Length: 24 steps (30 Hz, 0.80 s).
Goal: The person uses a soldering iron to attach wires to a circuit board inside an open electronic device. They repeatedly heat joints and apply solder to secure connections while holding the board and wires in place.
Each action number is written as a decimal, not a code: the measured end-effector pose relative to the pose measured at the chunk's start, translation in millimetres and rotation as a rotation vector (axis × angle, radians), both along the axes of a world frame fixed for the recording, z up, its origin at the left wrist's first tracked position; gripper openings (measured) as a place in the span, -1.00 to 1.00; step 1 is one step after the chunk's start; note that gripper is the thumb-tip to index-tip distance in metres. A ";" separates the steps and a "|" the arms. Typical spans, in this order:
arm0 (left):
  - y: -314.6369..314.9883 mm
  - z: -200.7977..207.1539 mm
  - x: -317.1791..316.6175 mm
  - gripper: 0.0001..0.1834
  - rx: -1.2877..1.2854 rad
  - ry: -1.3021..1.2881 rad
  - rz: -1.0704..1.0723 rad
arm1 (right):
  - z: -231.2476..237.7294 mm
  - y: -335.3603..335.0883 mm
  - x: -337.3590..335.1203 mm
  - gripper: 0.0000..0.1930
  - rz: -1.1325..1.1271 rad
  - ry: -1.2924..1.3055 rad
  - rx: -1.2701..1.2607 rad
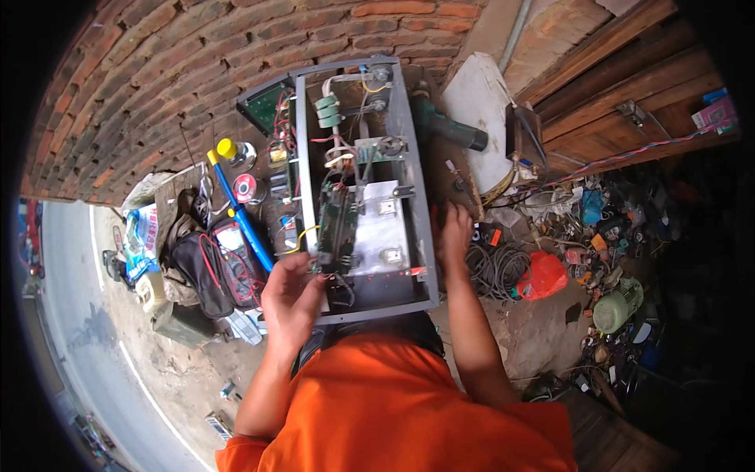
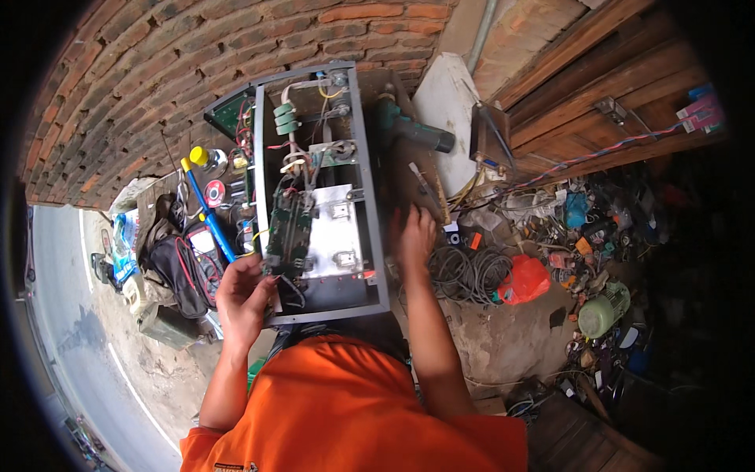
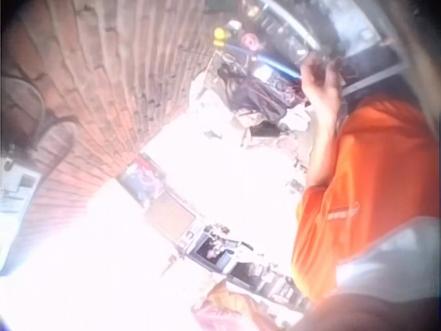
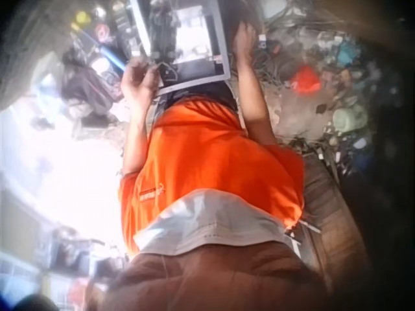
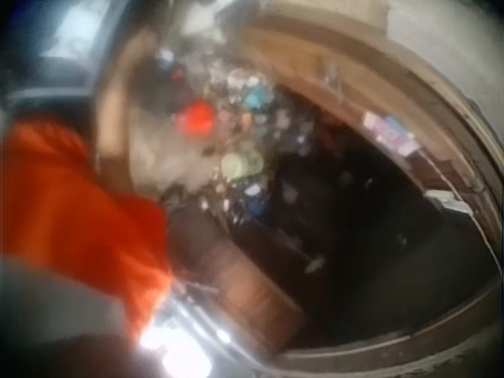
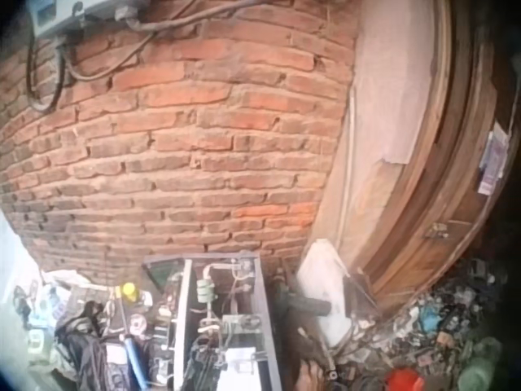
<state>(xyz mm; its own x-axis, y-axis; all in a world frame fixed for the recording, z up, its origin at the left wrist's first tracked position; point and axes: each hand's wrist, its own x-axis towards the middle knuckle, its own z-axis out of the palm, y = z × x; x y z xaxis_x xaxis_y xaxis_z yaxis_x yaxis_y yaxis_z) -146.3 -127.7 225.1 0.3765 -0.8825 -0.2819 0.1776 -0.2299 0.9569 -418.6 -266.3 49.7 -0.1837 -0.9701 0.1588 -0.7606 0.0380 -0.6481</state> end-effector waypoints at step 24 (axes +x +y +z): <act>11.1 15.9 20.9 -0.74 0.013 0.625 -0.048 | 166.1 75.1 105.5 -0.57 0.372 -1.035 0.466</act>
